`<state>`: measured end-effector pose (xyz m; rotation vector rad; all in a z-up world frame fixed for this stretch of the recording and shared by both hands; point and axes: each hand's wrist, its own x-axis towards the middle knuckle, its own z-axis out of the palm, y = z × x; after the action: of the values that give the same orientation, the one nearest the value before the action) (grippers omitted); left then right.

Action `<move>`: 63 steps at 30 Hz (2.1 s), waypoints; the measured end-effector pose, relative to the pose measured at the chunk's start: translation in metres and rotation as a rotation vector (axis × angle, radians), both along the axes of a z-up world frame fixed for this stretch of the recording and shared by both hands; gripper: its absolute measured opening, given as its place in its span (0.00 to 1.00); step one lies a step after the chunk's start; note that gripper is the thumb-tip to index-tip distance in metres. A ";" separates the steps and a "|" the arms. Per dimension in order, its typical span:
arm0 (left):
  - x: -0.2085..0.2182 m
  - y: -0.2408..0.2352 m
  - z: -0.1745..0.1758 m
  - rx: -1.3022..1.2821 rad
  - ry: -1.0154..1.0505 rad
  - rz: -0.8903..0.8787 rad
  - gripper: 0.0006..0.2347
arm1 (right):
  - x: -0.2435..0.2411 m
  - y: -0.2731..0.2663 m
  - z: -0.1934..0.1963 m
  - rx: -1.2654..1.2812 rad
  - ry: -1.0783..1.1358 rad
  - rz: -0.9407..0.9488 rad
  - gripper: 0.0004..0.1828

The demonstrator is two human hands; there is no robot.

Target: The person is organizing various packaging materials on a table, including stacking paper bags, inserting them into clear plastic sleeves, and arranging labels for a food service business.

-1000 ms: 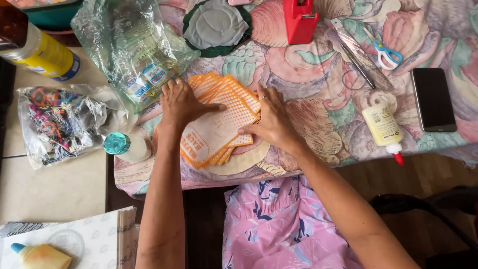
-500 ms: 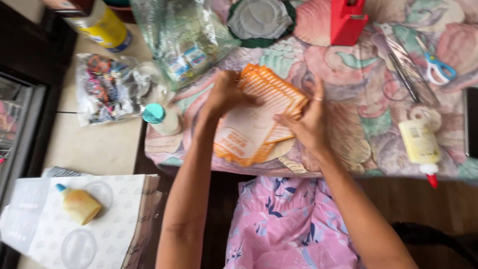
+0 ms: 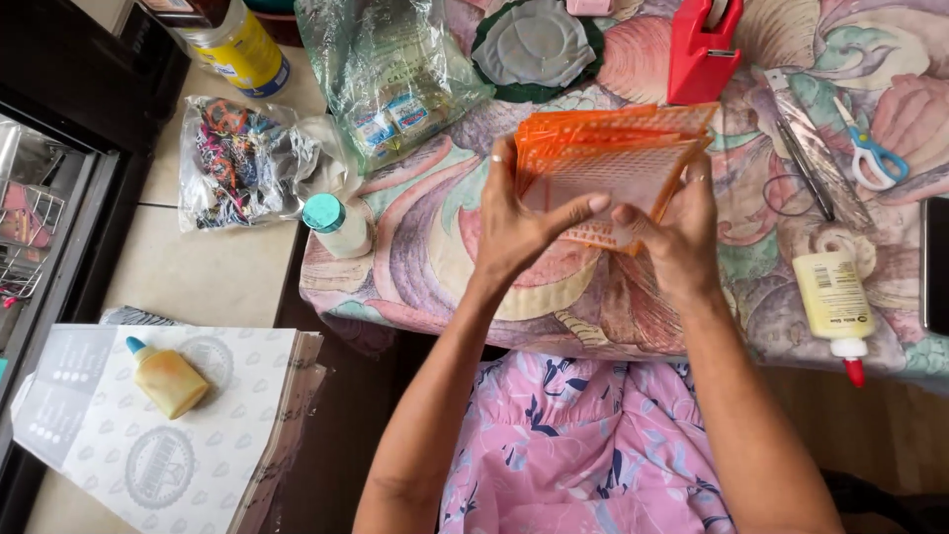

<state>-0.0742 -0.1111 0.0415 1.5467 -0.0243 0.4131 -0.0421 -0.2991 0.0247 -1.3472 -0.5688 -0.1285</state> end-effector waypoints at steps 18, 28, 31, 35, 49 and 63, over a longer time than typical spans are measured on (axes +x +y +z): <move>-0.016 -0.026 -0.004 -0.141 -0.156 0.112 0.33 | 0.006 0.001 -0.061 0.071 -0.024 -0.234 0.42; -0.026 -0.019 -0.004 -0.060 -0.139 0.102 0.38 | -0.026 0.004 0.056 -0.105 -0.328 -0.142 0.64; -0.027 -0.018 0.001 0.203 -0.081 0.195 0.35 | -0.030 0.004 0.083 -0.652 -0.694 -0.256 0.61; -0.030 -0.013 0.000 0.040 -0.108 0.057 0.32 | -0.040 -0.003 0.101 -0.741 -0.684 -0.197 0.48; -0.034 -0.011 -0.002 -0.136 -0.140 0.103 0.32 | -0.010 0.020 -0.009 -0.021 -0.211 -0.007 0.60; -0.018 -0.030 -0.047 -0.286 -0.095 0.087 0.09 | -0.016 0.028 -0.035 -0.224 -0.106 -0.085 0.25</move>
<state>-0.0919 -0.1410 -0.0054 1.2489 0.0272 0.5352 -0.0577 -0.2708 -0.0099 -1.5907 -0.6291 -0.2119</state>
